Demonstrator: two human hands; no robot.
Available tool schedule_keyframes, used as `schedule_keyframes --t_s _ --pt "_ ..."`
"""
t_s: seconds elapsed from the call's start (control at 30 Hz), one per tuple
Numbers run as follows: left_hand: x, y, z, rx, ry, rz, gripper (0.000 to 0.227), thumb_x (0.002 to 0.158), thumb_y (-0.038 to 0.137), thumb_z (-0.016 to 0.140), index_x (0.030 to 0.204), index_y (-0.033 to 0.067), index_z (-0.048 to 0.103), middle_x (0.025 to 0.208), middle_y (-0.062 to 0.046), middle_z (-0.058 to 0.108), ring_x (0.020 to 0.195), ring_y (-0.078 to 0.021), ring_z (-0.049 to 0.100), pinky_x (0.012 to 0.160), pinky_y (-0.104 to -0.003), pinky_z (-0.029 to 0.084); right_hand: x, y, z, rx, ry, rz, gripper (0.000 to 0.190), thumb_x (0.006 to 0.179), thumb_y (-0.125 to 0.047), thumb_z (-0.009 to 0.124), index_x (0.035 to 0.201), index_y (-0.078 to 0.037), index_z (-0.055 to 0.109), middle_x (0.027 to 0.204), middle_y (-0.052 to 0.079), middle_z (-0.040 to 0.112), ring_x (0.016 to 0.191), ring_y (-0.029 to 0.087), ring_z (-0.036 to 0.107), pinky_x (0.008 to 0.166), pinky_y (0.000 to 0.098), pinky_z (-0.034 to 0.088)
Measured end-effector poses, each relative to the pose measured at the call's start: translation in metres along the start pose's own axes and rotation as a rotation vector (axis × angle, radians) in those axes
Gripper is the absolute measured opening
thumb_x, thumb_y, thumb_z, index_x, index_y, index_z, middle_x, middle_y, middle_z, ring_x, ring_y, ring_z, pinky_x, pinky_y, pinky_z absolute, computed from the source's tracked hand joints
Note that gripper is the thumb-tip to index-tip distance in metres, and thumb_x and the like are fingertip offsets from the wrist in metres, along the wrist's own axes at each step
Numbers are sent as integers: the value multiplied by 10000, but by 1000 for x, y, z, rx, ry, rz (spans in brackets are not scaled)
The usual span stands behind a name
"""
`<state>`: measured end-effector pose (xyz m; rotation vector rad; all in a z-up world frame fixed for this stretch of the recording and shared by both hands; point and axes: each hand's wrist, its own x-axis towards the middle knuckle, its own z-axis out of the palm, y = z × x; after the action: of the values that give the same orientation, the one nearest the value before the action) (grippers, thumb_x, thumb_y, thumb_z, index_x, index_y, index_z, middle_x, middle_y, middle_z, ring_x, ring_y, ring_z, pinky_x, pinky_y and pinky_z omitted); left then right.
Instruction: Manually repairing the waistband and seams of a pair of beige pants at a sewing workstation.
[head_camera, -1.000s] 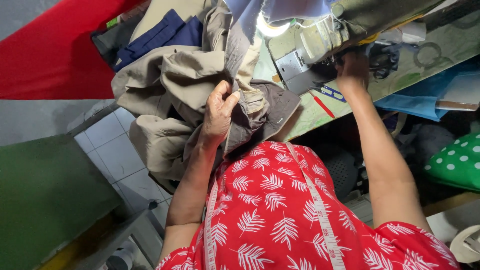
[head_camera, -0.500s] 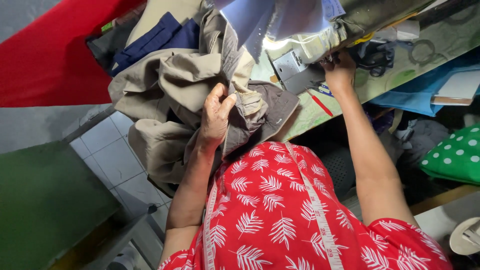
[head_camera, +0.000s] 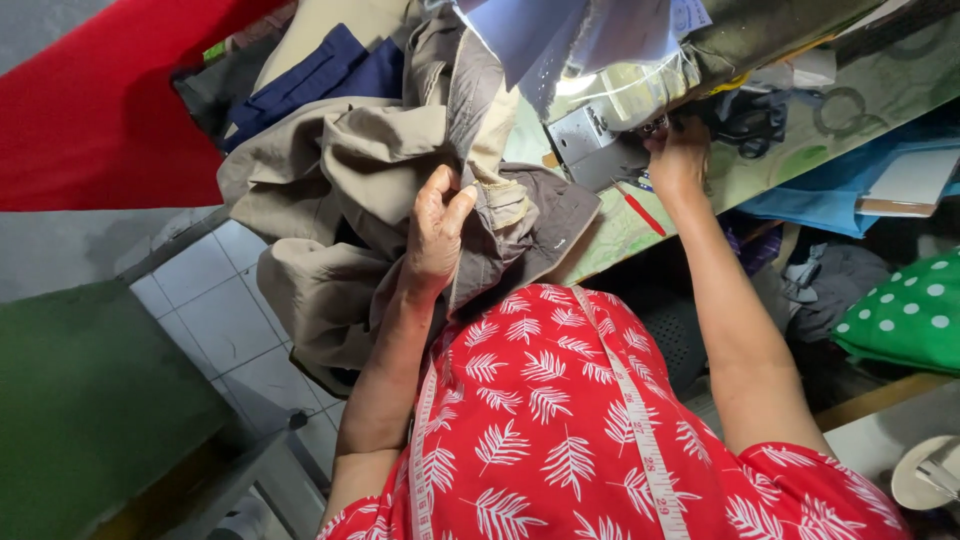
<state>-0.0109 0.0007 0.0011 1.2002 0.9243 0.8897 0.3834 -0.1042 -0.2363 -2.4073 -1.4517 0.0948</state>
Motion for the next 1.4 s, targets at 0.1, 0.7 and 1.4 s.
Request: schedule_keyframes --t_s 0.1,0.7,1.4 --pt "-1 3 3 -4 13 5 86 934 59 655 891 87 585 809 -1 533 828 -115 493 826 -292 480 -2 -24 -36 61 77 25 526 822 -249 961 1103 -24 578 1085 203 560 994 480 625 822 564 568" --pt "-7 1 5 43 40 13 80 922 85 643 849 93 610 771 0 527 799 -112 476 783 -281 471 -3 -6 6 20 139 -30 336 805 -287 937 909 -131 658 816 88 642 820 379 662 765 483 542" --pt "-1 -12 -5 70 9 23 83 927 104 639 853 93 601 770 -1 517 794 -113 476 769 -284 464 -9 -41 -24 68 -9 -105 181 947 -239 838 943 -119 702 826 115 683 880 379 669 816 474 531"
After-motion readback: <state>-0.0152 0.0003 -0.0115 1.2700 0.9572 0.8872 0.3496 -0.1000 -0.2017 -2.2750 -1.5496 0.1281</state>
